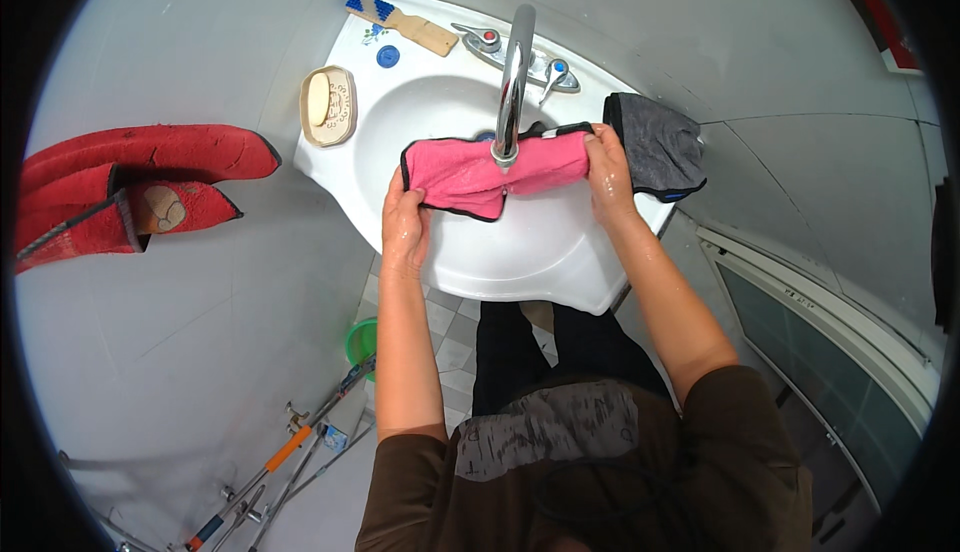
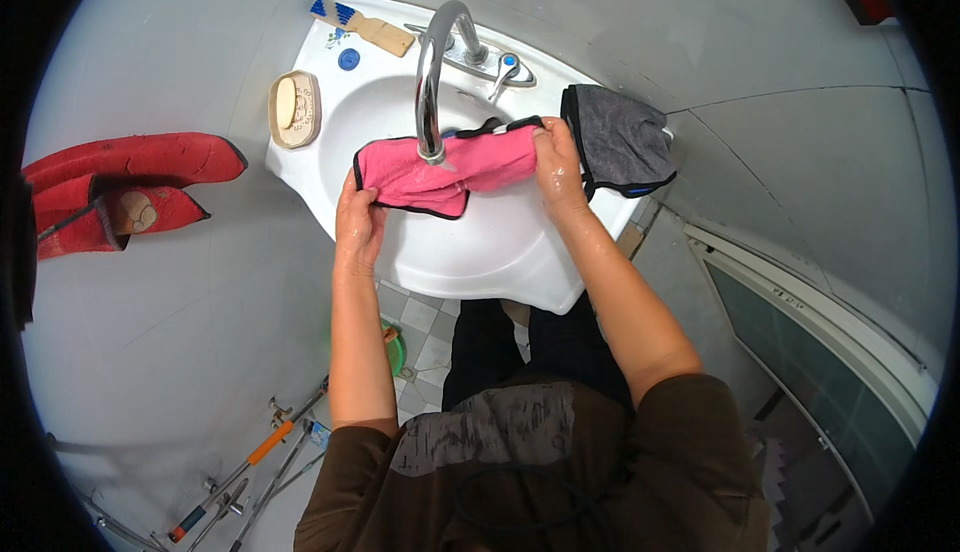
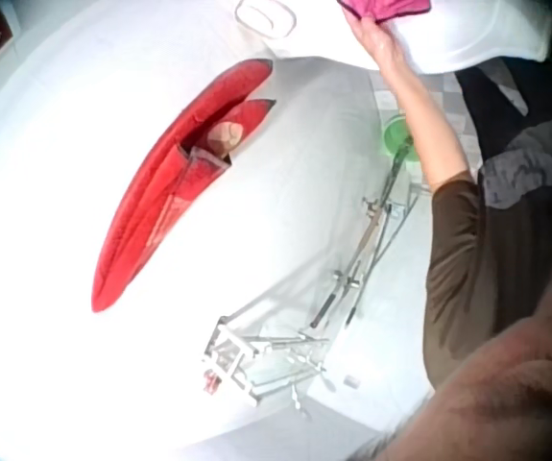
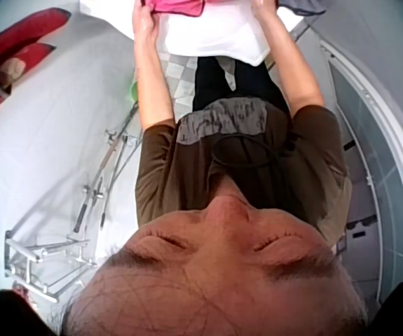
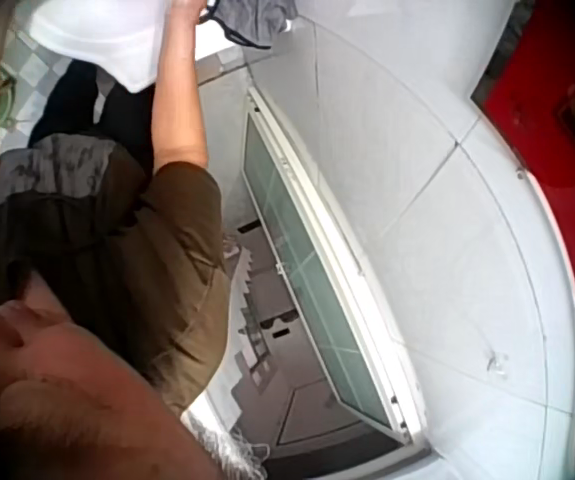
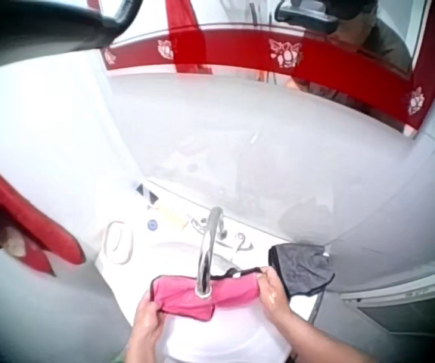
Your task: The person washes a pink and black garment by hand in a sink, rubbing it under running water and wringing it out.
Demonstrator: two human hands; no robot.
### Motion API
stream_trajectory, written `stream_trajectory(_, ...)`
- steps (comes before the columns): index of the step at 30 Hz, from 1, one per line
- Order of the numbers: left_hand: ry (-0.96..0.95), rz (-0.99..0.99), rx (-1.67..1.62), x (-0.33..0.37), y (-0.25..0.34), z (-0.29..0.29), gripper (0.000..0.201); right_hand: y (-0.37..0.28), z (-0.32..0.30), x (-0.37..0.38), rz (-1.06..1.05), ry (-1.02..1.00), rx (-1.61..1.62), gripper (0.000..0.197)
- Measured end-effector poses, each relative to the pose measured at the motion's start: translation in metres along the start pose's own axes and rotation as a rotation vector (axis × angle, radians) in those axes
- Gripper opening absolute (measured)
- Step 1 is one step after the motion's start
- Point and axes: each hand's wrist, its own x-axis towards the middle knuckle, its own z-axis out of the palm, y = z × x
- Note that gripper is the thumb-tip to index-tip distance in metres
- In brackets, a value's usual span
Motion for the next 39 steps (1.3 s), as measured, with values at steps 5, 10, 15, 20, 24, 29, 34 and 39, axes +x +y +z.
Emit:
stream_trajectory(5, 0.092, -0.008, 0.165, 0.002, 0.007, -0.011, 0.042, -0.044, -0.012, -0.006, -0.142, -0.170, -0.410, 0.049)
stream_trajectory(10, 0.096, 0.026, 0.302, 0.022, 0.001, -0.018, 0.030, -0.060, -0.025, -0.009, -0.449, -0.515, -1.405, 0.040)
stream_trajectory(15, 0.235, 0.103, 0.603, 0.036, -0.036, -0.014, 0.034, -0.051, -0.009, -0.011, -0.506, -0.464, -1.335, 0.025)
stream_trajectory(20, 0.227, -0.257, 0.140, 0.023, -0.086, 0.019, 0.034, 0.003, 0.032, -0.019, 0.076, -0.568, -0.411, 0.029)
stream_trajectory(24, 0.089, -0.371, -0.332, 0.022, -0.084, 0.024, 0.030, 0.002, 0.053, -0.052, -0.109, -0.641, -0.534, 0.035)
stream_trajectory(29, -0.146, -0.491, -0.385, 0.032, -0.092, -0.009, 0.032, -0.015, 0.056, -0.051, -0.087, -0.854, -0.673, 0.043)
stream_trajectory(34, -0.120, -0.454, -0.490, 0.000, -0.058, 0.027, 0.041, 0.003, 0.038, -0.005, 0.103, -0.302, 0.169, 0.045)
stream_trajectory(39, -0.309, -0.437, -0.639, -0.013, -0.042, 0.035, 0.055, 0.040, 0.068, -0.006, 0.440, -0.274, 0.602, 0.035)
